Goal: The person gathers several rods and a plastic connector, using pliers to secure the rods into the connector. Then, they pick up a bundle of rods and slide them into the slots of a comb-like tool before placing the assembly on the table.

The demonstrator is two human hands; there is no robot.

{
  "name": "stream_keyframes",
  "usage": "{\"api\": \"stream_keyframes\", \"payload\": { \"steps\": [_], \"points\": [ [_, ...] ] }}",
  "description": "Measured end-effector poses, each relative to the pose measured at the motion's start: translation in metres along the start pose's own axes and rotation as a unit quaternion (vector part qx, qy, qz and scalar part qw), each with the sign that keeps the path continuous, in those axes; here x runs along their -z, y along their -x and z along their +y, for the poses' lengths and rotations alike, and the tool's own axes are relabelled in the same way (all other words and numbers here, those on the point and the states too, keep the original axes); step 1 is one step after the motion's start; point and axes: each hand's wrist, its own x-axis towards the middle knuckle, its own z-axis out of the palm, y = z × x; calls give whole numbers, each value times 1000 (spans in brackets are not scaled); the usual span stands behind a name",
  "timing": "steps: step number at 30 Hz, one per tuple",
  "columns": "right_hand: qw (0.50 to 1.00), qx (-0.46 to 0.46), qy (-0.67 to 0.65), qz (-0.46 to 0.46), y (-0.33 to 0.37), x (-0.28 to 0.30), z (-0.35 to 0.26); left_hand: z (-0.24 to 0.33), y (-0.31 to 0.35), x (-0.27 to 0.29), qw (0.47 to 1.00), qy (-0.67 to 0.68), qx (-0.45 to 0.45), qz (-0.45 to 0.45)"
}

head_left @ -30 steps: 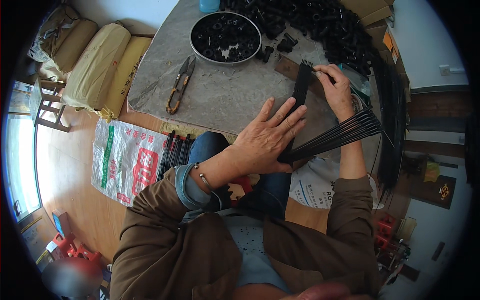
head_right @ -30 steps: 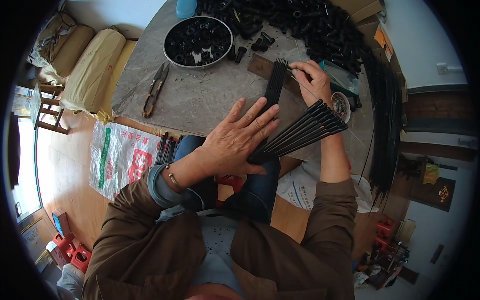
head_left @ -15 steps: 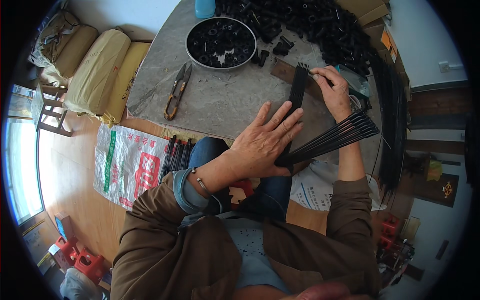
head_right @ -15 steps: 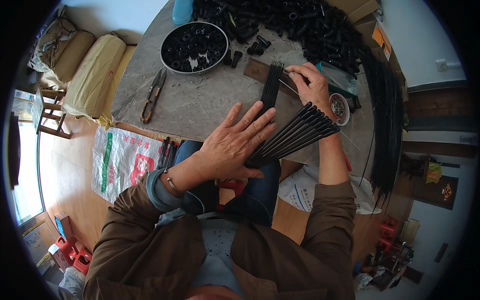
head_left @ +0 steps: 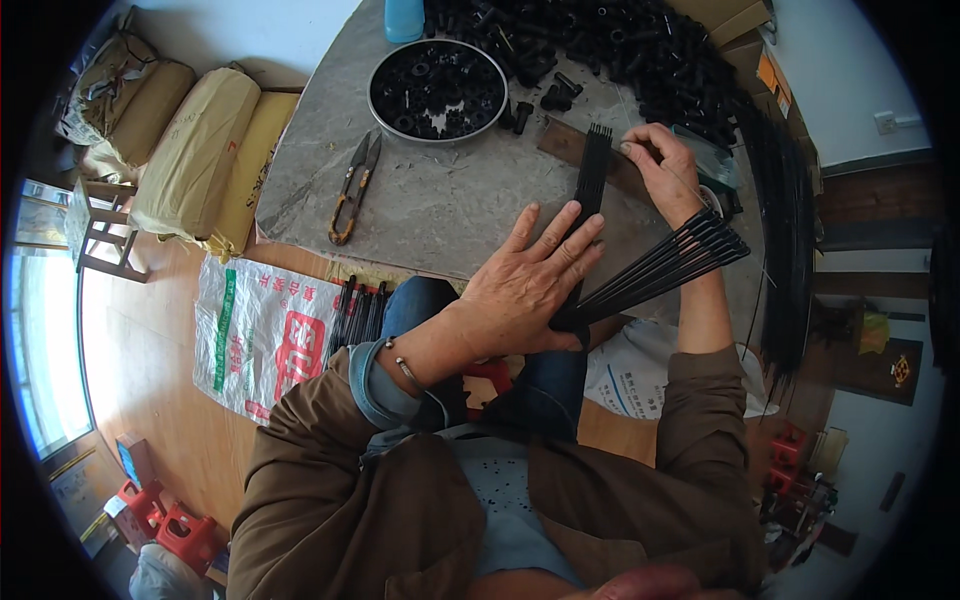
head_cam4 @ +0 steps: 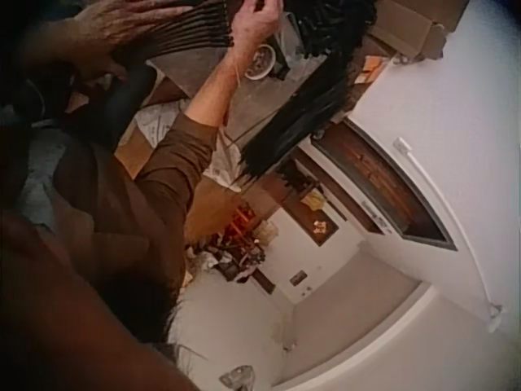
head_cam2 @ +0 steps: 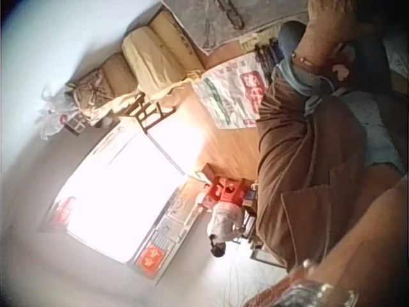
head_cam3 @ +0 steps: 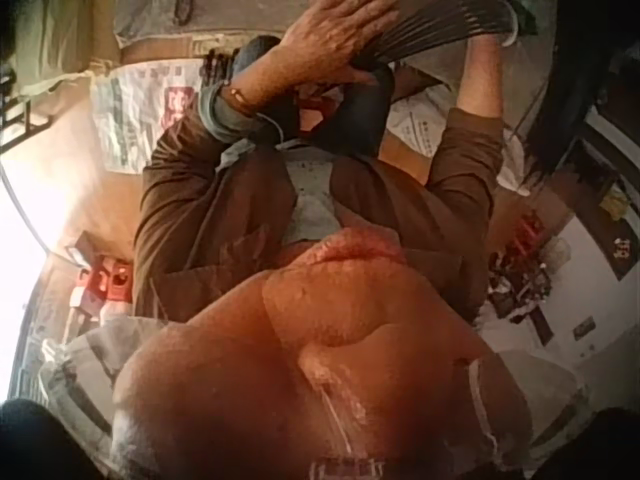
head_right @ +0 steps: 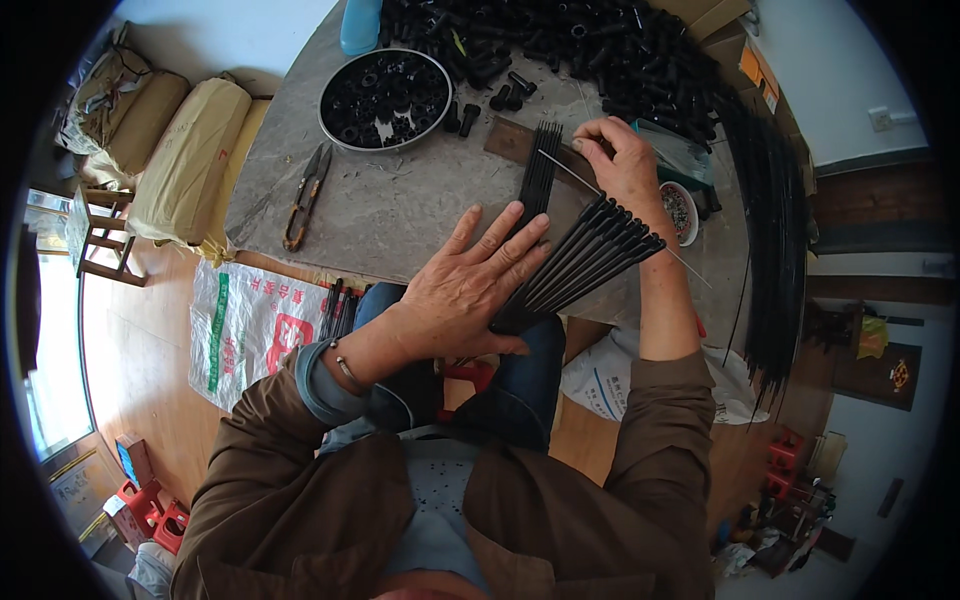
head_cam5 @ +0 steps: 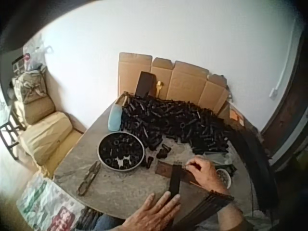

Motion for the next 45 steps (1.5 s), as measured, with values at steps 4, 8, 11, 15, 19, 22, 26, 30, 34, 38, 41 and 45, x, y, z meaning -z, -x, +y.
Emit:
{"api": "stream_keyframes", "payload": {
  "steps": [4, 8, 11, 15, 19, 22, 26, 30, 34, 38, 41, 45],
  "points": [
    [999, 46, 25, -7, -1, 5, -1, 0, 1, 2, 1000, 0, 0, -2],
    [994, 75, 76, 19, -2, 4, 1, 1, 0, 2, 1000, 5, 0, -1],
    [995, 63, 76, 10, -2, 4, -3, 0, 1, 1, 1000, 8, -4, 6],
    [997, 42, 60, 1, -4, 3, -5, 0, 1, 1, 1000, 4, -5, 6],
    [997, 11, 70, -32, -4, 8, -7, 0, 1, 1, 1000, 3, -2, 5],
    [994, -20, 79, -67, -4, 10, -5, 1, 1, 1, 1000, -12, 0, 3],
    [994, 21, 83, -67, -6, 13, -7, 1, 1, 1, 1000, -31, 1, 4],
    [993, 4, 93, -69, -12, 10, -16, 0, 1, 1, 1000, -25, 4, 5],
    [994, -18, 85, -63, -11, 8, -12, 1, 2, 2, 1000, -5, 5, 7],
    [994, -13, 52, -95, -14, 12, -15, 1, 2, 3, 1000, 11, 6, 7],
    [993, 4, 68, -92, -18, 9, -20, 0, 3, 1, 1000, 8, 12, 3],
    [995, -23, 41, -93, -18, 8, -18, 0, 3, 0, 1000, 9, 10, 10]
  ]
}}
